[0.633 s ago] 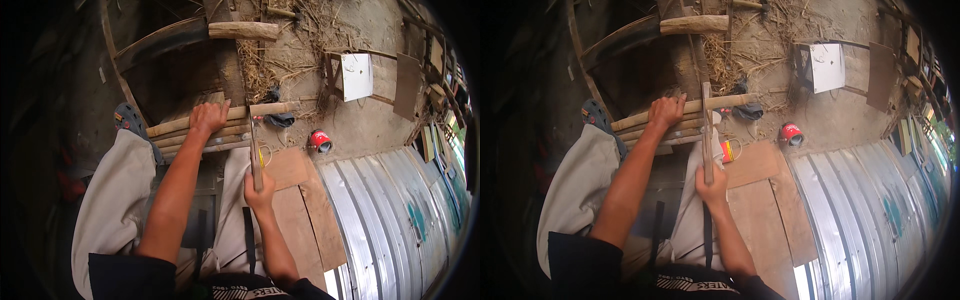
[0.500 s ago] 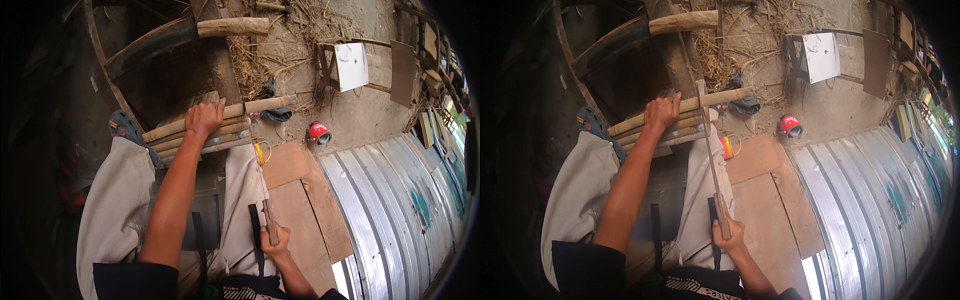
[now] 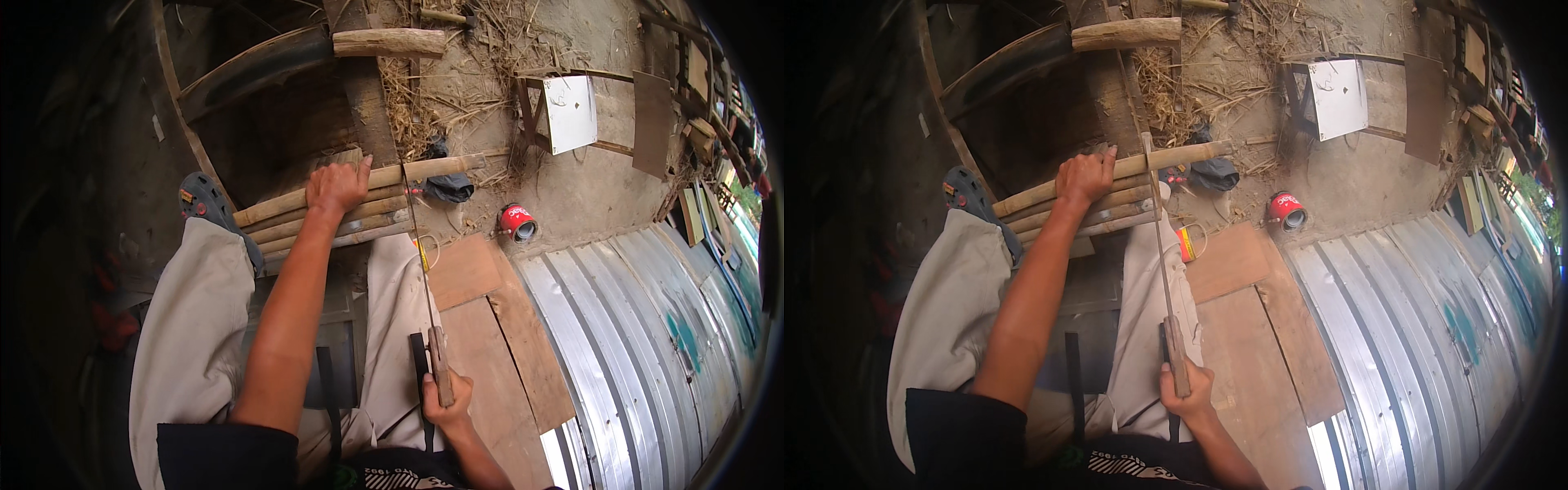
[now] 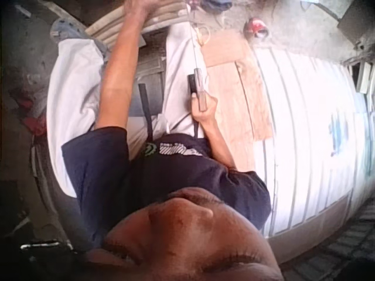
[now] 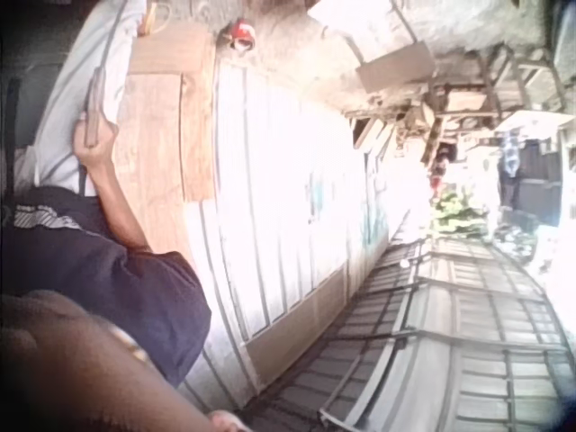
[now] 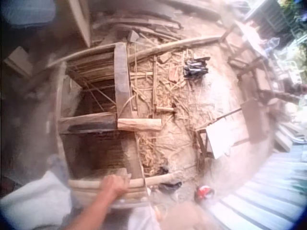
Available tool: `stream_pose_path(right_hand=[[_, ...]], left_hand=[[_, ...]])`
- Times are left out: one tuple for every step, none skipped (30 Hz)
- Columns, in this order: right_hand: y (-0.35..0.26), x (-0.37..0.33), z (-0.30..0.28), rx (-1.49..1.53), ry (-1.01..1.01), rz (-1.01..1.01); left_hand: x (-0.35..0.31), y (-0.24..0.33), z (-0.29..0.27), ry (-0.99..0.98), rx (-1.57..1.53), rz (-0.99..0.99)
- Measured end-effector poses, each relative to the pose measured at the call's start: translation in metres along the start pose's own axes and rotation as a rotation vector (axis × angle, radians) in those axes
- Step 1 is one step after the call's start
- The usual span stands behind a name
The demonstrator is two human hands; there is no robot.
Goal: The person assembles bamboo poles into a wooden frame. They use a hand saw to cut the poles to length, a machete to trim and shape them, and a hammer to drive nails into the frame to secure the poles in place.
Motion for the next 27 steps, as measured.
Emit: stream_pose_path(right_hand=[[0.014, 0.028, 0.010, 0.053, 0.125, -0.150], [0.029, 0.058, 0.024, 0.116, 0.199, -0.231], [0.054, 0.098, 0.036, 0.111, 0.170, -0.147], [0.077, 0.138, 0.050, 0.192, 0.250, -0.100], [0.098, 0.172, 0.059, 0.260, 0.247, -0.065], [0.114, 0.190, 0.067, 0.201, 0.201, -0.009], [0.121, 0.199, 0.075, 0.162, 0.238, -0.071], [0.126, 0.202, 0.080, 0.146, 0.268, -0.048], [0.126, 0.199, 0.084, 0.135, 0.321, -0.079], [0.119, 0.189, 0.083, 0.123, 0.395, -0.229], [0.113, 0.185, 0.083, 0.175, 0.393, -0.207], [0.105, 0.181, 0.082, 0.196, 0.405, -0.163], [0.098, 0.177, 0.078, 0.222, 0.405, -0.165], [0.092, 0.181, 0.075, 0.255, 0.415, -0.197], [0.090, 0.184, 0.070, 0.289, 0.388, -0.170], [0.092, 0.194, 0.068, 0.276, 0.275, -0.069], [0.094, 0.204, 0.064, 0.280, 0.228, -0.063], [0.097, 0.213, 0.059, 0.297, 0.216, -0.115], [0.098, 0.224, 0.056, 0.273, 0.208, -0.190], [0.101, 0.231, 0.054, 0.309, 0.148, -0.055], [0.101, 0.239, 0.053, 0.370, 0.110, 0.004], [0.099, 0.243, 0.053, 0.453, 0.090, -0.015], [0.096, 0.246, 0.054, 0.457, 0.111, 0.021], [0.092, 0.245, 0.056, 0.366, 0.124, 0.075], [0.087, 0.243, 0.059, 0.307, 0.150, 0.059], [0.082, 0.240, 0.061, 0.254, 0.234, 0.005], [0.078, 0.233, 0.066, 0.189, 0.175, 0.034]], left_hand=[[-0.002, -0.001, 0.000, 0.012, 0.000, 0.007], [-0.001, 0.000, 0.000, 0.038, -0.006, 0.020], [-0.005, -0.002, 0.002, -0.013, 0.021, 0.009], [-0.004, -0.002, 0.001, 0.009, 0.018, 0.008], [-0.004, -0.001, 0.000, 0.091, -0.021, 0.027], [-0.003, 0.000, 0.001, 0.042, -0.001, 0.007], [-0.002, 0.000, 0.001, 0.033, -0.008, 0.008], [-0.001, 0.001, 0.001, 0.030, -0.023, 0.011], [0.000, 0.001, 0.001, 0.039, -0.003, 0.002], [0.001, 0.001, 0.002, 0.050, 0.004, 0.014], [0.000, 0.001, 0.002, 0.068, 0.013, 0.021], [0.000, 0.000, 0.001, 0.077, 0.031, 0.016], [-0.001, 0.000, 0.002, 0.093, 0.025, 0.009], [0.000, -0.001, 0.001, 0.086, 0.013, 0.013], [0.000, -0.001, 0.002, 0.081, 0.000, 0.017], [0.000, -0.001, 0.003, 0.067, -0.014, 0.020], [0.001, -0.001, 0.003, 0.089, -0.022, 0.030], [0.001, -0.001, 0.003, 0.096, -0.025, 0.035], [0.000, -0.001, 0.003, 0.095, -0.023, 0.039], [0.000, 0.000, 0.003, 0.109, -0.024, 0.038], [0.000, 0.000, 0.003, 0.117, -0.022, 0.035], [-0.001, 0.001, 0.003, 0.123, -0.021, 0.032], [-0.002, 0.001, 0.004, 0.133, -0.027, 0.031], [-0.002, 0.001, 0.004, 0.141, -0.034, 0.028], [-0.003, 0.001, 0.005, 0.140, -0.033, 0.020], [-0.004, 0.001, 0.005, 0.143, -0.044, 0.010], [-0.004, 0.001, 0.005, 0.149, -0.051, 0.004]])
Point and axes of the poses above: each hand's wrist, its own x-axis towards the middle knuckle, its own z-axis out of the palm, y = z × x, the point moved 1 cm from there along x, towards the middle knuckle, and after that the axes turned 15 degrees about -z, right-handed, at the moved point
